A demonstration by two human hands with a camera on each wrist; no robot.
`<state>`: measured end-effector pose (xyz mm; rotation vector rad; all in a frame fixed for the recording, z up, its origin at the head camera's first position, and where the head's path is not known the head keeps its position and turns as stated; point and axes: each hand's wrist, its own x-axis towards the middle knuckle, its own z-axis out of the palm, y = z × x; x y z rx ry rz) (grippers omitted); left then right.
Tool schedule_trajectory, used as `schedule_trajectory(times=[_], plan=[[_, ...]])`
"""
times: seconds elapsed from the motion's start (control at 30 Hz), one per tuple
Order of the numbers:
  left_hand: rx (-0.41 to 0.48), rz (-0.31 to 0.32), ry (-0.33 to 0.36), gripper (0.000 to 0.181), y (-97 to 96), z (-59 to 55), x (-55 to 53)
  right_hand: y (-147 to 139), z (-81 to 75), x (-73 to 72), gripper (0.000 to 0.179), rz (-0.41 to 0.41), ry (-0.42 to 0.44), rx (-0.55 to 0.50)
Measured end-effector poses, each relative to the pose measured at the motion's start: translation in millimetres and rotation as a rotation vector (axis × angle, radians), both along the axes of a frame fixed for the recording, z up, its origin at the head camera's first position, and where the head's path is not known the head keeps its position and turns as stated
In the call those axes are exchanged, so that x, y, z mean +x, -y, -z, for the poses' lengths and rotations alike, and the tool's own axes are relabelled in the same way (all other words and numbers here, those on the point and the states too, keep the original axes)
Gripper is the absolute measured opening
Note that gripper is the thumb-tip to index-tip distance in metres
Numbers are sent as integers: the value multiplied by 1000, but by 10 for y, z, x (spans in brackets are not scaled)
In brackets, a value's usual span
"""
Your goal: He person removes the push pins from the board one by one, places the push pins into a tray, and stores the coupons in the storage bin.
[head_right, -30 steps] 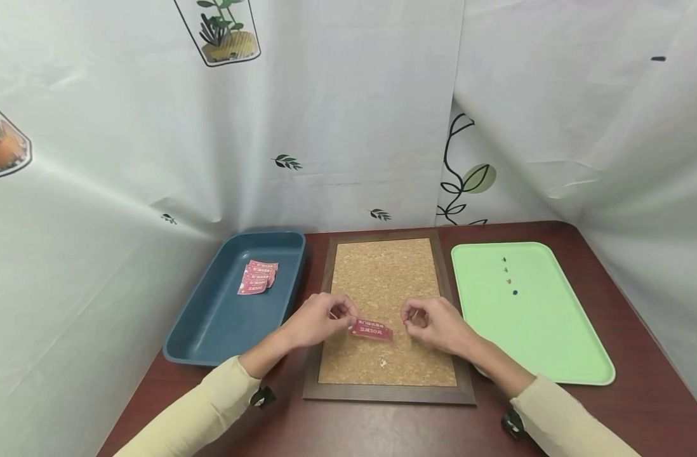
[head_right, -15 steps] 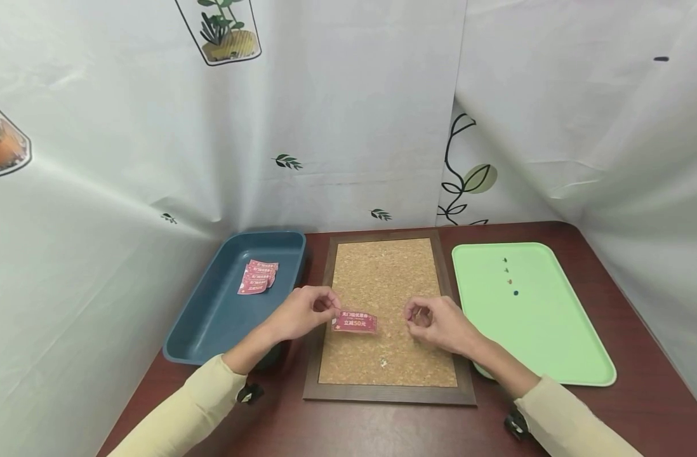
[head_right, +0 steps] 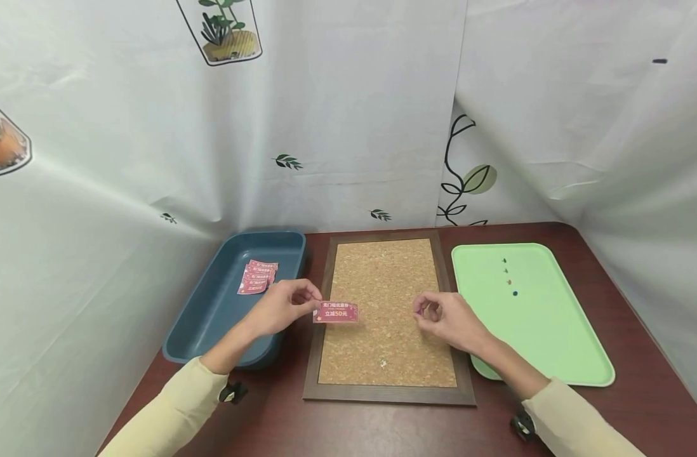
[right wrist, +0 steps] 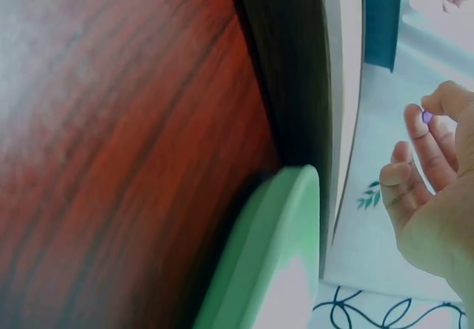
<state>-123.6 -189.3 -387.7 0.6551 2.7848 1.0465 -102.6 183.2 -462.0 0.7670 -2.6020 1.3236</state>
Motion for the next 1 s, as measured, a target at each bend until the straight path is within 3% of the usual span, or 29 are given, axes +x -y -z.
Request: schedule_trajectory(times=[0.33, 0.47, 0.6, 1.0], plan=[[22, -105, -15, 8, 339, -107, -41, -215, -61, -40, 15, 59, -61, 1], [30, -146, -51, 7, 501, -158, -59, -289, -68, -65, 11, 91, -99, 22], [21, -198, -94, 10, 668, -189, -88, -358, -87, -64, 9, 121, -99, 39], [-20, -332, -105, 13, 1157, -228, -235, -652, -106, -35, 10, 242, -107, 65]])
